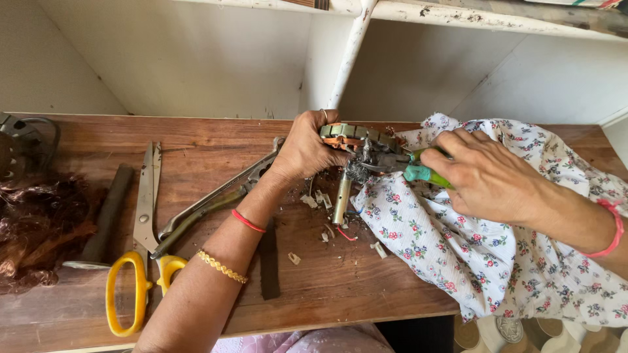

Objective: The person uses pliers to cut and remove copper windings from a cylindrical electrical component. They rotate the component to access different sections and continue cutting until most windings are removed, leaving the core exposed.

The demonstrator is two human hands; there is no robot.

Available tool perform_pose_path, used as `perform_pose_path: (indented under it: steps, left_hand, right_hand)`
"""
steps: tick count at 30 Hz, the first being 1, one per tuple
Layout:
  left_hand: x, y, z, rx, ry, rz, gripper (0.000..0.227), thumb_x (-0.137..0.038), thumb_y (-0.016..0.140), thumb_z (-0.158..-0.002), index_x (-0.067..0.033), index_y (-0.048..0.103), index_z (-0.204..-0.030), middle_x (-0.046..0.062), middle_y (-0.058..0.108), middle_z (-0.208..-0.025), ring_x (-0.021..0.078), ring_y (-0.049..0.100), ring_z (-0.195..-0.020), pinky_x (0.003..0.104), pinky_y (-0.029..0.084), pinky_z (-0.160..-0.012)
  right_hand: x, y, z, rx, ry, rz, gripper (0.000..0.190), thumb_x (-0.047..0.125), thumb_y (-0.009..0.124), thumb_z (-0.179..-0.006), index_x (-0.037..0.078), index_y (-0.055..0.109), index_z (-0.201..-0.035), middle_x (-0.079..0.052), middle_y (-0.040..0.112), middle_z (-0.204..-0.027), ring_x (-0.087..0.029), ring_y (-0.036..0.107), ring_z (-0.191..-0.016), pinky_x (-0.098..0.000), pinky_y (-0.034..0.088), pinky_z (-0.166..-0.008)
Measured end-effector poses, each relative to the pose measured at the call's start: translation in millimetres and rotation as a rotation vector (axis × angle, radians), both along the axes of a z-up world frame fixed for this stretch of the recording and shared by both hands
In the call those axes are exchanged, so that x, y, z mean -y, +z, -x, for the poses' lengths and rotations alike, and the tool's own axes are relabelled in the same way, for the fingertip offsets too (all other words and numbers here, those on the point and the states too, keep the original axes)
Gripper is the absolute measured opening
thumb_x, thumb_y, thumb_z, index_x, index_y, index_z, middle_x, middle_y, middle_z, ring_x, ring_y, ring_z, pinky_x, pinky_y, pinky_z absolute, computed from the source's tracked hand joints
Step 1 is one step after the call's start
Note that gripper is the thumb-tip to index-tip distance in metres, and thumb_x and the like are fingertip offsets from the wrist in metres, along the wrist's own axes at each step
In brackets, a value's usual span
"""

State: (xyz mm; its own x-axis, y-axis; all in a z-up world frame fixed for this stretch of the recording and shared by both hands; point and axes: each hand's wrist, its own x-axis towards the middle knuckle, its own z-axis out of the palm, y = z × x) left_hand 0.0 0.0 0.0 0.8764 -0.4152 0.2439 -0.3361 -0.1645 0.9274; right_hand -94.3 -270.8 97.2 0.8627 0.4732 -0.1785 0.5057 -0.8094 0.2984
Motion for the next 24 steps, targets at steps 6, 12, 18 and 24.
perform_pose_path:
  steps: [6,12,18,24]
  left_hand:
    - [-2.5,11.6,11.4,-0.11,0.048,0.179,0.047,-0.01,0.097,-0.061,-0.0014,0.072,-0.1,0.004,0.078,-0.089,0.0085,0.072,-0.079,0.028,0.061,-0.078]
    - [-4.9,17.3,17.2,-0.145,-0.008,0.237,0.047,-0.009,0.094,-0.064,-0.0002,0.069,-0.102,0.005,0.078,-0.087,0.0101,0.075,-0.078,0.029,0.066,-0.074]
    - [-0.4,16.8,20.4,-0.109,0.021,0.209,0.041,-0.006,0.096,-0.064,0.0009,0.07,-0.096,0.006,0.079,-0.086,0.0101,0.074,-0.078,0.031,0.065,-0.073]
    - [11.5,-2.9,27.2,0.5,0.314,-0.142,0.048,-0.037,0.093,-0.071,0.0007,0.063,-0.073,0.013,0.064,-0.064,0.0292,0.064,-0.06,0.041,0.055,-0.061]
  right_hand:
    - [-3.7,-9.6,22.3,0.207,0.142,-0.211,0.059,0.002,0.071,-0.054,0.006,0.06,-0.112,-0.015,0.052,-0.103,-0.036,0.055,-0.101,-0.0491,0.048,-0.092]
    - [25.8,-27.3,47.2,0.237,0.032,-0.398,0.046,0.0,0.069,-0.065,0.0,0.06,-0.11,-0.014,0.056,-0.1,-0.032,0.062,-0.09,-0.0447,0.055,-0.075]
    - [40.2,-14.8,58.7,0.067,-0.189,-0.568,0.036,0.003,0.068,-0.073,0.0,0.059,-0.108,-0.009,0.055,-0.093,-0.02,0.063,-0.057,-0.0344,0.052,-0.054]
    - [-26.4,14.0,45.5,0.147,0.127,-0.424,0.015,-0.001,0.062,-0.084,-0.002,0.059,-0.099,-0.013,0.054,-0.097,-0.022,0.057,-0.069,-0.0366,0.053,-0.055]
